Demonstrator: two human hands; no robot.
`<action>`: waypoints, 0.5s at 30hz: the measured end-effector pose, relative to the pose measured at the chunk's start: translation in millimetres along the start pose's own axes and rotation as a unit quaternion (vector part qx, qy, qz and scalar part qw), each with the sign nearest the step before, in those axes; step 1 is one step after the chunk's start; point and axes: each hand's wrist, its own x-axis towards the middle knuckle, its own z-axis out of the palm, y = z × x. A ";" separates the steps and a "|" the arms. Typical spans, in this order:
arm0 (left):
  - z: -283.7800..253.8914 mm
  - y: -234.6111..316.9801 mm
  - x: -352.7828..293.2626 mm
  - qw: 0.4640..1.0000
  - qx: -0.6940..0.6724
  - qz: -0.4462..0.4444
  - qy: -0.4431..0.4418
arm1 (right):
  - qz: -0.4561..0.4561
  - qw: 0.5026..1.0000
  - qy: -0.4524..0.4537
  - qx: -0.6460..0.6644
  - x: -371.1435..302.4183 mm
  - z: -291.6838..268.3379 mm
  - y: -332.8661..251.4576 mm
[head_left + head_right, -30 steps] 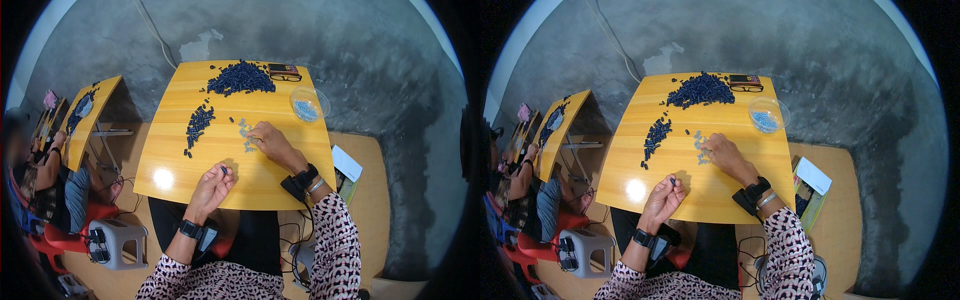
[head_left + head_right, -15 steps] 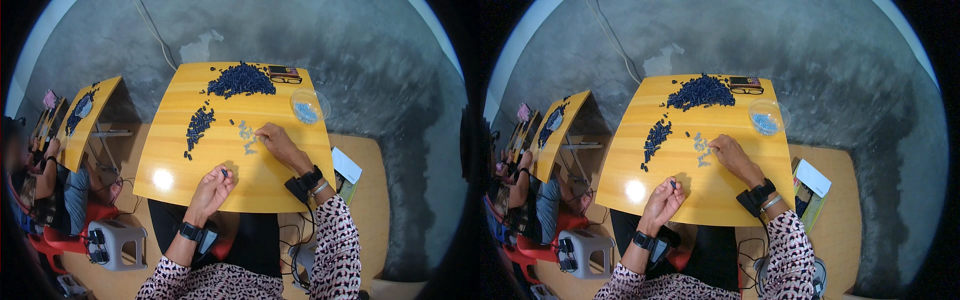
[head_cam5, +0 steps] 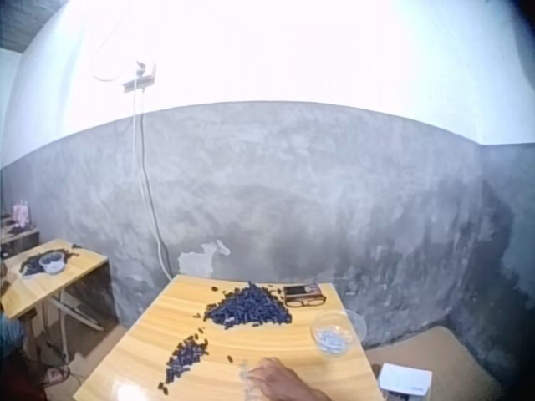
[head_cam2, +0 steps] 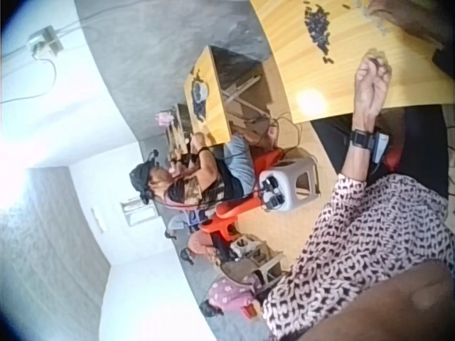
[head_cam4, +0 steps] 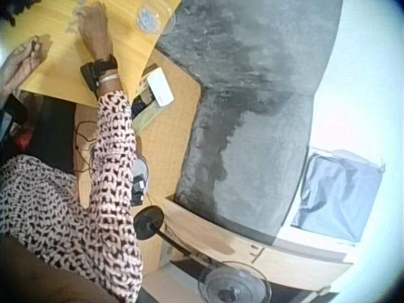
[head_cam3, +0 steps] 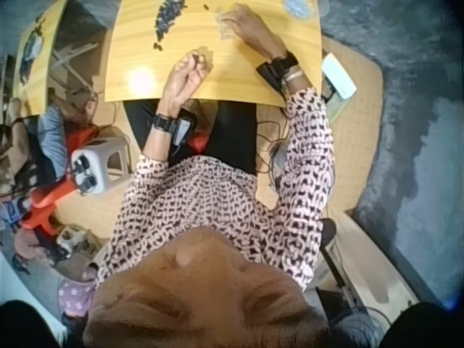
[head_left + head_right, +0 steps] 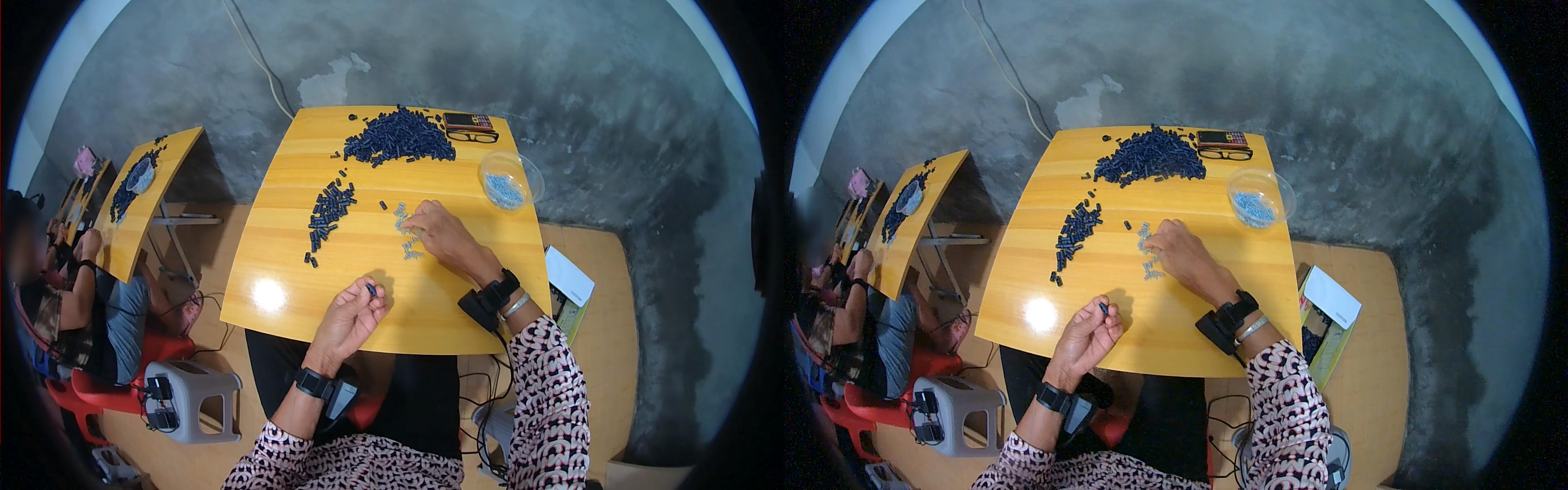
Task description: Manually assembling small blue plastic parts with a silver component.
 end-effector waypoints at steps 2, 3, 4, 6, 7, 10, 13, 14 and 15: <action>0.2 -0.2 -1.1 1.000 0.019 -0.005 0.014 | 0.004 1.000 0.007 -0.013 2.2 0.6 -3.4; 0.1 -0.1 -1.0 1.000 0.019 -0.004 0.014 | 0.004 1.000 0.006 -0.013 3.8 3.7 0.3; 0.5 0.1 -0.5 1.000 0.021 -0.004 0.010 | 0.021 1.000 0.011 -0.003 6.7 6.6 4.6; 0.1 -0.4 0.0 1.000 0.023 -0.003 0.006 | 0.037 0.999 0.016 0.008 7.2 9.2 11.1; -1.0 -0.3 0.0 1.000 0.009 -0.004 -0.001 | 0.059 0.998 0.019 0.029 7.8 8.0 10.7; -0.1 0.3 -0.4 1.000 -0.003 -0.002 -0.004 | 0.088 0.992 0.031 0.079 6.7 6.8 13.6; 0.0 0.8 0.4 1.000 0.002 0.000 -0.003 | 0.093 0.988 0.053 0.108 3.4 2.3 11.6; -1.0 0.8 0.7 1.000 0.004 0.001 -0.008 | 0.089 0.988 0.065 0.107 3.0 0.3 9.3; -2.6 0.0 1.0 1.000 0.004 0.002 -0.008 | 0.088 0.988 0.064 0.108 2.6 -0.5 8.0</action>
